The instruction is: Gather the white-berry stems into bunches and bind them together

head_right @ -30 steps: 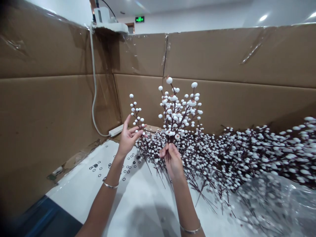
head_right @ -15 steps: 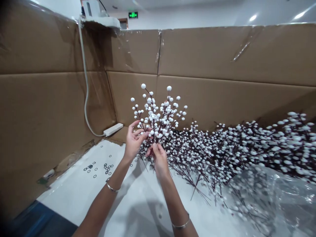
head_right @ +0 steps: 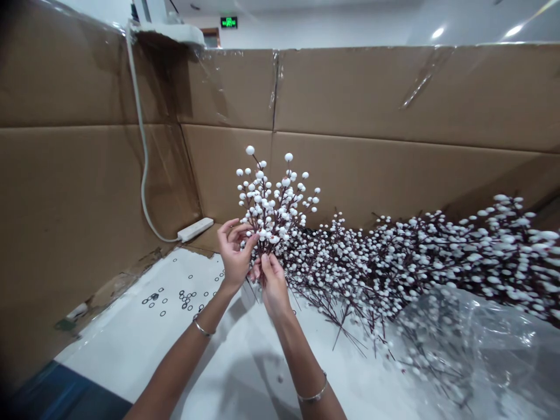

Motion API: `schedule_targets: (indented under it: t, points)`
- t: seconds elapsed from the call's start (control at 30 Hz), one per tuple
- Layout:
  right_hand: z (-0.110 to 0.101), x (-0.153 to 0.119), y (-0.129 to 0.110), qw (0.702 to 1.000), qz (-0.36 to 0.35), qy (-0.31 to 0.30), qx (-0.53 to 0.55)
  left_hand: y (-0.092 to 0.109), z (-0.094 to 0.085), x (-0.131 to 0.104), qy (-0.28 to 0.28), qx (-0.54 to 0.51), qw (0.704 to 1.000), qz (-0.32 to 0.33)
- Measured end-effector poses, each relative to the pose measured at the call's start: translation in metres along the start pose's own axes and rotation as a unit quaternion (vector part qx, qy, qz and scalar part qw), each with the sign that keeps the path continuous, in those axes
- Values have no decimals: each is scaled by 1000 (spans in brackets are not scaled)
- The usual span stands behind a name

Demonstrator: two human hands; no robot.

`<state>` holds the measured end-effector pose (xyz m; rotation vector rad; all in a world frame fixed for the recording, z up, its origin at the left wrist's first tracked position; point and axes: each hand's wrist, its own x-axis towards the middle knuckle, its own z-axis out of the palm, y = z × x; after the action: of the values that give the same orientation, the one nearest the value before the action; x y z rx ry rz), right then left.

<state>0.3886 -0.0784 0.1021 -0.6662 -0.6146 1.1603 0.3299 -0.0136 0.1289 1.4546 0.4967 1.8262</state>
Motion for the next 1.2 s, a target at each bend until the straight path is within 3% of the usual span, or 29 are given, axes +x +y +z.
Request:
schedule_targets:
  t: [0.37,0.47,0.57,0.7,0.8,0.9,1.03,1.13,1.2]
  points:
    - [2,-4,-7,999,42,-34,-8,-3,3,-4,12,-21,999,33]
    - [1,-3,-8,998,35,-51,-6,0,-3,4,-29,-18,999,8]
    - [-3,-3,-15,999,4,-50,-21,-7,-26,27,-95,-9,995,-25]
    - [-13,-1,-33,998,-48,-23,-31,-50,-75,60,-63,115,984,-119]
    - [-19,0,-45,997,-71,-6,-18,-97,-97,65,-68,208,958,-188]
    - [-22,0,-52,996,-83,1,-8,-134,-100,53,-96,246,936,-232]
    - [-22,-2,-59,995,-102,4,-12,-154,-96,44,-74,314,911,-257]
    - [-23,-5,-66,993,-118,6,-15,-156,-94,61,-38,380,891,-245]
    - [-24,-6,-71,992,-126,7,-14,-159,-87,80,-51,414,878,-235]
